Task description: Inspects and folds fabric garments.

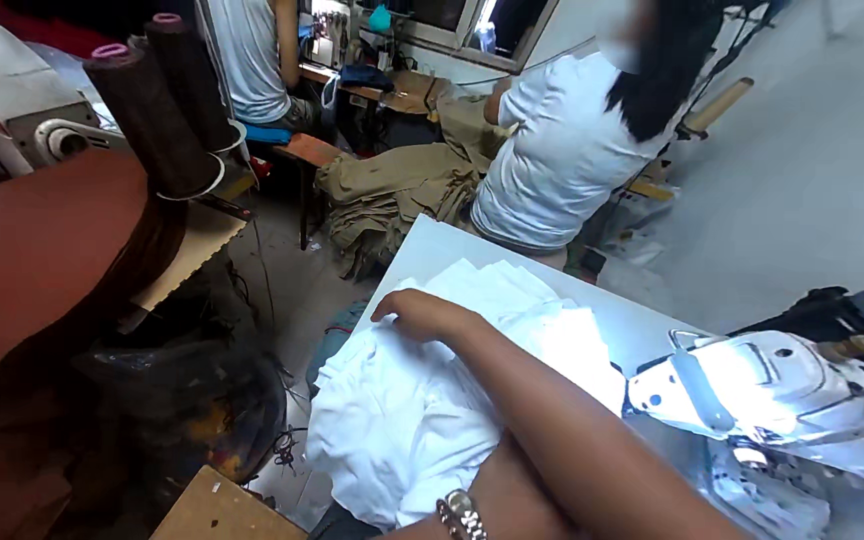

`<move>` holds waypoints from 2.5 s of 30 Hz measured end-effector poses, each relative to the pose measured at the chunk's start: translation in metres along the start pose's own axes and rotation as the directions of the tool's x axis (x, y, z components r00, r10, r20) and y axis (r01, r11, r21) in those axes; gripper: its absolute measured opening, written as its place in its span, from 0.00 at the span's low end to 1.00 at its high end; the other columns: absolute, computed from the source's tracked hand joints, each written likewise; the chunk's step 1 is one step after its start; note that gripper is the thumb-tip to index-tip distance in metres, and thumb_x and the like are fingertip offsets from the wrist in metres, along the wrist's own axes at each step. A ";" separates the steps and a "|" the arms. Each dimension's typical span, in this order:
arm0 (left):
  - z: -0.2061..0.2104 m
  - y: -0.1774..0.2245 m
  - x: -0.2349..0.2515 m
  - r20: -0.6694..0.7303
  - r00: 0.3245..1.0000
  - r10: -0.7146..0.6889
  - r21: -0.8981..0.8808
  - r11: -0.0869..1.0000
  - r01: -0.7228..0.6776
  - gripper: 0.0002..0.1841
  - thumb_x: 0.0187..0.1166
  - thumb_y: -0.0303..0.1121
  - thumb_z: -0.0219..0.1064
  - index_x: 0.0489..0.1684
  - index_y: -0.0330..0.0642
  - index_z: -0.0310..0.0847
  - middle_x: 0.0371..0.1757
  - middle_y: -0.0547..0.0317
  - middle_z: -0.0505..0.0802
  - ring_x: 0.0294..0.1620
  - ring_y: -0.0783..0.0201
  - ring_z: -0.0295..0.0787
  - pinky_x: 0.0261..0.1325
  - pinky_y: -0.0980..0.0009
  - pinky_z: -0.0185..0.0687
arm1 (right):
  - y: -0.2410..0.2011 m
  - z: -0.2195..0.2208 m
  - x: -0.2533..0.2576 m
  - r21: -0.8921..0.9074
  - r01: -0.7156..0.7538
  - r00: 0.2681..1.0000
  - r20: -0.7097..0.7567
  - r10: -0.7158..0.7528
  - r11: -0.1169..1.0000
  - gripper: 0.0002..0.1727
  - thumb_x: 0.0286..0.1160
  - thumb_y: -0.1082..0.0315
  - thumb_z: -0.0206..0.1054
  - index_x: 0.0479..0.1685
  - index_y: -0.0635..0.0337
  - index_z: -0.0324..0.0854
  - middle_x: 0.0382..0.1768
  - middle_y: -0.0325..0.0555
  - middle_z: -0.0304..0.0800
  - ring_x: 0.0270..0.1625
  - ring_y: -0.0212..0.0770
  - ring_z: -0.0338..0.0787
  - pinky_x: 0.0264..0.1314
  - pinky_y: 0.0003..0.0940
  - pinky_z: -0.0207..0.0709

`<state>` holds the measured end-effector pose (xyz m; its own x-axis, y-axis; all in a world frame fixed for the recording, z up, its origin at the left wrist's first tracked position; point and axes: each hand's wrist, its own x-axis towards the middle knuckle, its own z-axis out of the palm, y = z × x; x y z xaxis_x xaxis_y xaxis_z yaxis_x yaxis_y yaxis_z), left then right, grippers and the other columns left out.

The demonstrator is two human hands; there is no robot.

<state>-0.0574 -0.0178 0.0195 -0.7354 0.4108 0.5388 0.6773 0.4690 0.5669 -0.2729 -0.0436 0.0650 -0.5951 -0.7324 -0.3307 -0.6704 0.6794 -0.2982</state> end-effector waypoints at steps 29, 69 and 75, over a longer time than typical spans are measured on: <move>-0.104 -0.100 -0.127 -0.383 0.788 -0.482 -0.114 0.871 0.477 0.12 0.82 0.35 0.61 0.48 0.37 0.86 0.47 0.53 0.93 0.53 0.60 0.90 0.63 0.58 0.83 | 0.021 -0.019 -0.076 -0.063 0.030 0.988 -0.152 -0.040 0.998 0.13 0.68 0.75 0.72 0.52 0.68 0.89 0.46 0.56 0.92 0.50 0.53 0.91 0.60 0.55 0.82; -0.097 -0.047 -0.098 -0.508 0.605 -0.613 -0.237 0.775 0.586 0.11 0.81 0.29 0.60 0.46 0.37 0.89 0.38 0.58 0.94 0.37 0.76 0.90 0.44 0.79 0.87 | 0.048 -0.001 -0.144 -0.065 0.132 0.799 -0.583 -0.145 0.989 0.09 0.73 0.78 0.65 0.45 0.70 0.90 0.37 0.55 0.88 0.37 0.46 0.88 0.44 0.41 0.84; -0.102 -0.020 -0.096 -0.316 0.873 -0.372 -0.428 0.877 0.219 0.07 0.77 0.29 0.70 0.40 0.33 0.92 0.42 0.53 0.95 0.47 0.72 0.91 0.54 0.78 0.87 | 0.042 -0.011 -0.189 0.186 0.262 0.636 -0.771 -0.024 0.947 0.08 0.75 0.71 0.64 0.39 0.60 0.90 0.41 0.35 0.89 0.39 0.20 0.84 0.42 0.15 0.78</move>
<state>0.0019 -0.1467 0.0202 -0.8875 -0.0632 0.4565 0.4416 0.1661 0.8817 -0.1936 0.1224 0.1248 -0.7041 -0.5164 0.4875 -0.7082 0.4597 -0.5359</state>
